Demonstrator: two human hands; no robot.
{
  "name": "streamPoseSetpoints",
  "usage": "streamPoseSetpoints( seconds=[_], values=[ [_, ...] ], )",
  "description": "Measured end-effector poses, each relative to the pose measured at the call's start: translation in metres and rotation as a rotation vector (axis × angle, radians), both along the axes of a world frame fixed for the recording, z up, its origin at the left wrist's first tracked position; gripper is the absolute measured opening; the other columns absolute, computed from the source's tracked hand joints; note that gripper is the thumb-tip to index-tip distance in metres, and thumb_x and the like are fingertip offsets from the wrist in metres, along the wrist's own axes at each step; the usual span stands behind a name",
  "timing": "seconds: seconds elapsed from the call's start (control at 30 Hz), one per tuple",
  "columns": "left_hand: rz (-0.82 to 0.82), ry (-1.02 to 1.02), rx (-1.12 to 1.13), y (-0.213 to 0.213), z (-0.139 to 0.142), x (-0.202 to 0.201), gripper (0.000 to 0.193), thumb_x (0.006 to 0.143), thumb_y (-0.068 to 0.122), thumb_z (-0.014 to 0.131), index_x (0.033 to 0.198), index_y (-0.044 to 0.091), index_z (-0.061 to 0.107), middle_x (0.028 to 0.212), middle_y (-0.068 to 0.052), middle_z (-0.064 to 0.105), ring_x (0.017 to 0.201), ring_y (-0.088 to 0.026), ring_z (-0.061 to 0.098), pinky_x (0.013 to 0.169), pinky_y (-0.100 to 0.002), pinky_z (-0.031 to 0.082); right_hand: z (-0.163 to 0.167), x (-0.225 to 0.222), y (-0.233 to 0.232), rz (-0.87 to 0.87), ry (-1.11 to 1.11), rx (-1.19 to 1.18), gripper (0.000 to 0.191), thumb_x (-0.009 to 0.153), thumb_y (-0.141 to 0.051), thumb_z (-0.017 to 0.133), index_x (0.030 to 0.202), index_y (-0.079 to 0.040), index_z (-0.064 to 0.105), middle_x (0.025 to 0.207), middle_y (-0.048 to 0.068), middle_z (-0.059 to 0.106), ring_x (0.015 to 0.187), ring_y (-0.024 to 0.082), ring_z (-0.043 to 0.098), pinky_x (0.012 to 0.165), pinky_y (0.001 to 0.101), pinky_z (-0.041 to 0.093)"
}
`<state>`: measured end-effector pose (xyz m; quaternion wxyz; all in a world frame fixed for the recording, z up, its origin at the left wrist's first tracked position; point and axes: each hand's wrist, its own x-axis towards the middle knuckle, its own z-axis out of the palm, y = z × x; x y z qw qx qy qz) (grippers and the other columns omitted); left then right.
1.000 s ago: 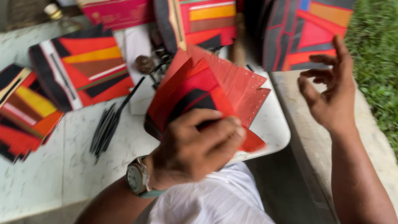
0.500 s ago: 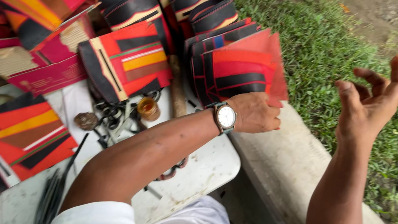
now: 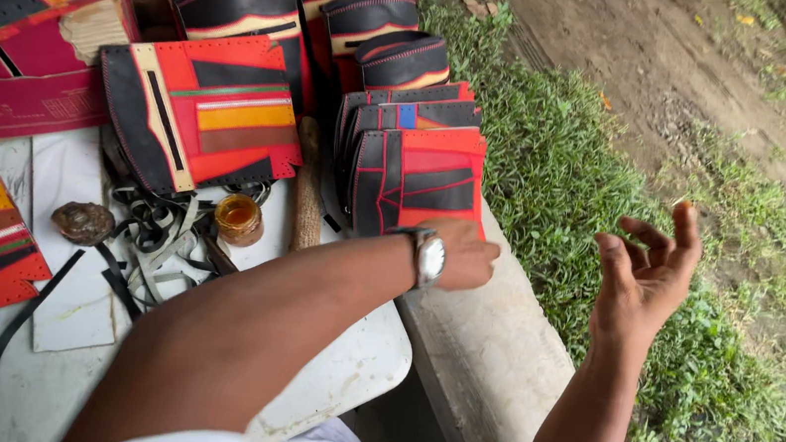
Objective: The person applies glue from a jar onto red leather pieces using a small applicator, then folds and presses the leather panels together by hand. They set finished panels aside with a stack of similar colorful leather goods and handle loose leather straps on the table.
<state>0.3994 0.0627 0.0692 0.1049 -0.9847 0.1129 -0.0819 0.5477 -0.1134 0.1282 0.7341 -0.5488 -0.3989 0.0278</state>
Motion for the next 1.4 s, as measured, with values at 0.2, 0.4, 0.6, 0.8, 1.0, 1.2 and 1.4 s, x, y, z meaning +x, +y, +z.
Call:
streamPoseSetpoints(
  seconds=[0.2, 0.4, 0.6, 0.8, 1.0, 1.2, 1.4],
  values=[
    [-0.015, -0.252, -0.002, -0.042, 0.035, -0.158, 0.002, 0.082, 0.011, 0.066, 0.080, 0.012, 0.066, 0.084, -0.004, 0.063, 0.083, -0.021, 0.069, 0.076, -0.040, 0.057, 0.001, -0.055, 0.007, 0.139, -0.148, -0.068, 0.066, 0.098, 0.000, 0.077, 0.155, -0.002, 0.043, 0.131, 0.007, 0.058, 0.109, 0.015, 0.062, 0.091, 0.0294, 0.057],
    [0.302, -0.667, -0.169, 0.016, 0.024, -0.344, 0.014, 0.083, 0.013, 0.070, 0.096, 0.007, 0.069, 0.097, -0.008, 0.069, 0.093, -0.028, 0.068, 0.082, -0.045, 0.055, -0.006, -0.155, 0.035, 0.272, -0.788, -0.338, 0.055, 0.078, 0.003, 0.081, 0.131, -0.004, 0.067, 0.124, 0.016, 0.059, 0.114, 0.029, 0.062, 0.095, 0.0385, 0.052],
    [1.012, -1.123, -0.725, 0.133, 0.003, -0.394, 0.055, 0.077, 0.023, 0.086, 0.118, -0.007, 0.066, 0.111, -0.022, 0.072, 0.102, -0.034, 0.072, 0.088, -0.041, 0.057, -0.017, -0.249, 0.137, 0.448, -1.226, -0.447, 0.056, 0.071, -0.033, 0.087, 0.123, -0.019, 0.074, 0.129, 0.012, 0.058, 0.120, 0.033, 0.051, 0.099, 0.0462, 0.041],
    [1.238, -0.973, -0.828, 0.176, -0.009, -0.360, 0.061, 0.071, 0.030, 0.095, 0.112, -0.007, 0.069, 0.107, -0.023, 0.073, 0.101, -0.037, 0.070, 0.092, -0.046, 0.054, -0.061, -0.281, 0.212, 0.435, -1.308, -0.742, 0.060, 0.063, -0.048, 0.086, 0.118, -0.025, 0.077, 0.129, 0.008, 0.054, 0.116, 0.030, 0.046, 0.094, 0.0459, 0.034],
    [1.170, -1.196, -1.005, 0.171, -0.024, -0.347, 0.038, 0.073, 0.015, 0.087, 0.097, 0.001, 0.062, 0.095, -0.016, 0.075, 0.088, -0.032, 0.074, 0.082, -0.041, 0.058, -0.088, -0.304, 0.235, 0.427, -1.340, -0.887, 0.049, 0.066, -0.048, 0.081, 0.111, -0.027, 0.080, 0.133, 0.008, 0.055, 0.118, 0.031, 0.046, 0.096, 0.0445, 0.036],
    [0.678, -1.387, -0.692, 0.157, -0.012, -0.333, 0.020, 0.097, 0.004, 0.069, 0.111, 0.004, 0.055, 0.099, -0.014, 0.069, 0.094, -0.037, 0.069, 0.080, -0.042, 0.055, -0.090, -0.301, 0.238, 0.488, -1.283, -0.859, 0.049, 0.064, -0.054, 0.082, 0.107, -0.030, 0.082, 0.138, 0.003, 0.055, 0.128, 0.032, 0.041, 0.102, 0.0543, 0.030],
    [0.637, -1.380, -0.631, 0.102, 0.032, -0.326, 0.014, 0.106, 0.010, 0.064, 0.115, 0.007, 0.055, 0.102, -0.013, 0.067, 0.094, -0.034, 0.069, 0.083, -0.042, 0.055, -0.076, -0.310, 0.229, 0.497, -1.313, -0.924, 0.053, 0.063, -0.051, 0.083, 0.110, -0.028, 0.080, 0.138, 0.002, 0.055, 0.124, 0.034, 0.043, 0.099, 0.0531, 0.032]
  ],
)
